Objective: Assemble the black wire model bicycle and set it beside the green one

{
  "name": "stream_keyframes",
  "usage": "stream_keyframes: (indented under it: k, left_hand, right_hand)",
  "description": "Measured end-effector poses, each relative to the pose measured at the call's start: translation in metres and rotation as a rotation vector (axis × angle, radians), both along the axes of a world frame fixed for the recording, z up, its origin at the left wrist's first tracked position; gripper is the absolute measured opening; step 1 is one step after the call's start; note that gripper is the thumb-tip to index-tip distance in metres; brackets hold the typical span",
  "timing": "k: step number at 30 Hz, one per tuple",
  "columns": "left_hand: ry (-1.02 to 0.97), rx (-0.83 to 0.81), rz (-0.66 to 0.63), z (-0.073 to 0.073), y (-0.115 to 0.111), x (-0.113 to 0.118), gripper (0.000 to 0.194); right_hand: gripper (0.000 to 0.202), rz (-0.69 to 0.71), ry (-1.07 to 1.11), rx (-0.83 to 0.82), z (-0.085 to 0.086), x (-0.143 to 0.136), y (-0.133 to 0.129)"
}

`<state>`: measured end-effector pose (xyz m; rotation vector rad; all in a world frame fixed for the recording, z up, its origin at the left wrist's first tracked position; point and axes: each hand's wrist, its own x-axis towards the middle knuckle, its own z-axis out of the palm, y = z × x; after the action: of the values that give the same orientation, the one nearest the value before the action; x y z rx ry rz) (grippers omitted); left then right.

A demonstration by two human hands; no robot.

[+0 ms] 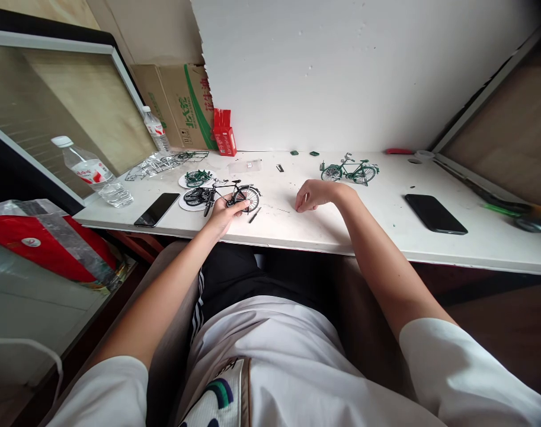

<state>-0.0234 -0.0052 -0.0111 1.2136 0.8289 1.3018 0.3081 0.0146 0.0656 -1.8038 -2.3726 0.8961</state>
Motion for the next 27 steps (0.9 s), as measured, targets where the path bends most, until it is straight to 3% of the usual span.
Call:
stream_keyframes:
  k: [6, 20, 23, 27]
  left_hand:
    - [0.001, -0.013, 0.011, 0.001, 0.000, 0.000, 0.047]
    - [0.015, -0.001, -0.003, -0.004, 0.004, -0.003, 0.045]
    - [0.019, 0.000, -0.011, -0.004, 0.004, -0.003, 0.045]
    - [0.021, -0.003, -0.016, -0.005, 0.003, -0.003, 0.048]
  right_hand:
    - [0.031, 0.048, 0.012, 0.038, -0.001, -0.003, -0.002]
    - [0.029, 0.005, 0.100, -0.046, 0.000, -0.007, -0.004]
    - [0.028, 0.033, 0.270, 0.037, 0.005, -0.016, -0.008]
    - [0.028, 0.154, 0.500, 0.303, 0.014, -0.032, -0.019]
